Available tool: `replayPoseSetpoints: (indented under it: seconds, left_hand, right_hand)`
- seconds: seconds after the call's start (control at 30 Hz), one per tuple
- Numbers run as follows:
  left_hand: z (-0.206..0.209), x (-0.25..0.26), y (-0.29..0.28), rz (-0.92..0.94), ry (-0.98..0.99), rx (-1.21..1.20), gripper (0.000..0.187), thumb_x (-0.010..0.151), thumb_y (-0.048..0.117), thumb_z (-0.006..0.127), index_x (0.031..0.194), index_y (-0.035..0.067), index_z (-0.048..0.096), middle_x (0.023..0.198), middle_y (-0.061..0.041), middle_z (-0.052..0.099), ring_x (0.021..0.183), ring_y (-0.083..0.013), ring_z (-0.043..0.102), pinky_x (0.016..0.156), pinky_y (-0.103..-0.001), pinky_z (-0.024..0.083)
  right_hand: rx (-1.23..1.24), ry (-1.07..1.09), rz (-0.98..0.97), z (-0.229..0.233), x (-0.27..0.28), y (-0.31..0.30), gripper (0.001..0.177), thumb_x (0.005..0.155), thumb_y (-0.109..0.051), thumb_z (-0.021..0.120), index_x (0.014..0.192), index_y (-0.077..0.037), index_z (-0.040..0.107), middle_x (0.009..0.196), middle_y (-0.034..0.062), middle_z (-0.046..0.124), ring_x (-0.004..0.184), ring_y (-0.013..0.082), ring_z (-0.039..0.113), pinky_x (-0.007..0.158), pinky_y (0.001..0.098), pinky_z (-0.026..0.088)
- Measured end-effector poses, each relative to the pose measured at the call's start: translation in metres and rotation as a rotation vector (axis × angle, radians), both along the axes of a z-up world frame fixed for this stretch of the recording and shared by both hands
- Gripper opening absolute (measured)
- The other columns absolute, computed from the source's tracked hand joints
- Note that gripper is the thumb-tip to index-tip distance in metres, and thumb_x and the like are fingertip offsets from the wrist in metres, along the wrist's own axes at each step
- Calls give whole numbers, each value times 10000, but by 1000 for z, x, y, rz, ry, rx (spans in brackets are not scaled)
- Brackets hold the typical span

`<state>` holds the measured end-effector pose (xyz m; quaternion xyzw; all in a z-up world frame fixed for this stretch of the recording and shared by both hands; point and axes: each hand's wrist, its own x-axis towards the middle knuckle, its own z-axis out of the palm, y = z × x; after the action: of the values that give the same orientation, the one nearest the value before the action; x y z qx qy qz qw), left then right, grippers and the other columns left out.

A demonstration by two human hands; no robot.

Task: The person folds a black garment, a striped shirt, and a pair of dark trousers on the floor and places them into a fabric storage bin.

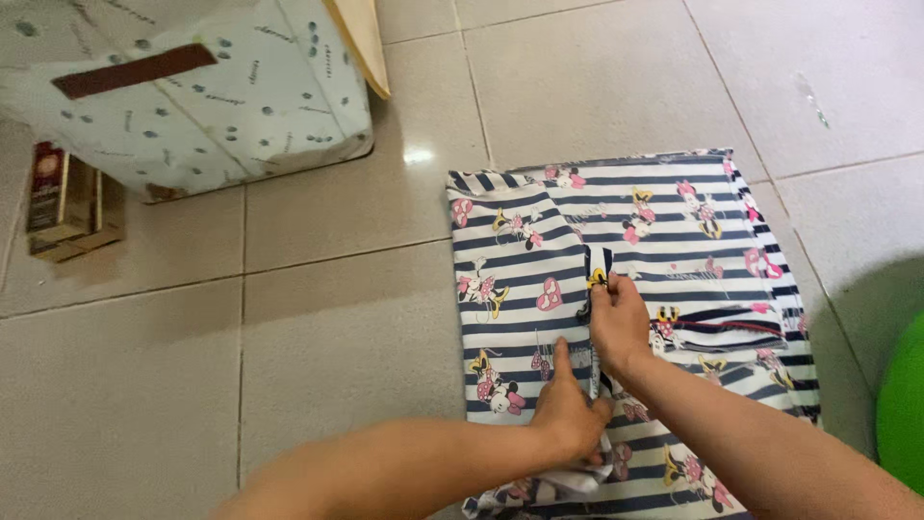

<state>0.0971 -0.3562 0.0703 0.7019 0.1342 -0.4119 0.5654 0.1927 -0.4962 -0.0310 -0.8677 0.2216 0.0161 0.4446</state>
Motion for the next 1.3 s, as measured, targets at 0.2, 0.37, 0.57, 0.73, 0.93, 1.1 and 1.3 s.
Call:
replayPoseSetpoints:
  seconds: [0.2, 0.37, 0.57, 0.73, 0.93, 1.1, 1.3]
  left_hand:
    - [-1, 8, -33, 26, 49, -40, 1161, 1001, 93, 667, 1747, 183, -218, 1283, -262, 716, 776, -363, 793, 563, -428, 683]
    - [-24, 5, -46, 8, 19, 7, 1156, 991, 87, 692, 1756, 210, -167, 1326, -237, 677, 840, -390, 803, 607, -464, 711]
    - [-84, -16, -40, -217, -350, 17, 1301, 945, 163, 871, 1722, 3, -159, 1120, -263, 784, 919, -351, 758, 835, -402, 625]
    - [-56, -27, -25, -273, -94, -44, 1199, 913, 72, 688, 1845, 133, -64, 1447, -186, 540, 984, -488, 781, 816, -596, 667]
    - [-40, -54, -4, -400, -717, 18, 867, 913, 160, 774, 1663, 11, 364, 1380, -231, 551, 1356, -405, 507, 1196, -575, 384]
    - [-59, -61, 16, -519, -1042, 134, 680, 942, 251, 824, 1503, 18, 520, 1521, -213, 523, 1567, -424, 381, 1306, -668, 192]
    - [-68, -45, 45, -838, -913, 235, 881, 952, 463, 753, 1625, 7, 414, 1760, -272, 238, 1664, -466, 22, 1257, -728, 17]
  right_hand:
    - [125, -52, -87, -12, 4, -26, 321, 1085, -279, 616, 1230, 2, 673, 1027, 155, 769, 887, 304, 707, 800, 451, 563]
    - [-82, 95, 10, -20, 10, -44, 330, 1067, -291, 668, 1264, -30, 713, 1111, 191, 796, 1012, 328, 764, 916, 437, 564]
    - [-149, 57, 29, -10, 7, -43, 305, 1047, -280, 708, 1222, -34, 746, 1133, 196, 814, 1051, 359, 781, 966, 454, 589]
    - [-166, -46, -6, -7, 3, -48, 363, 1002, -238, 731, 1290, -25, 673, 1191, 186, 746, 1098, 355, 722, 981, 462, 556]
    - [-309, -393, 121, 20, -42, -39, 402, 1011, -157, 693, 1367, 6, 601, 1323, 214, 602, 1217, 393, 612, 1037, 489, 512]
    - [-222, -394, 391, 32, -86, -24, 356, 960, -86, 648, 1315, -85, 648, 1353, 152, 622, 1166, 314, 640, 988, 435, 567]
    - [-416, -277, 438, 22, -96, -26, 301, 894, -68, 714, 1193, -102, 726, 1337, 108, 632, 1194, 392, 622, 967, 487, 553]
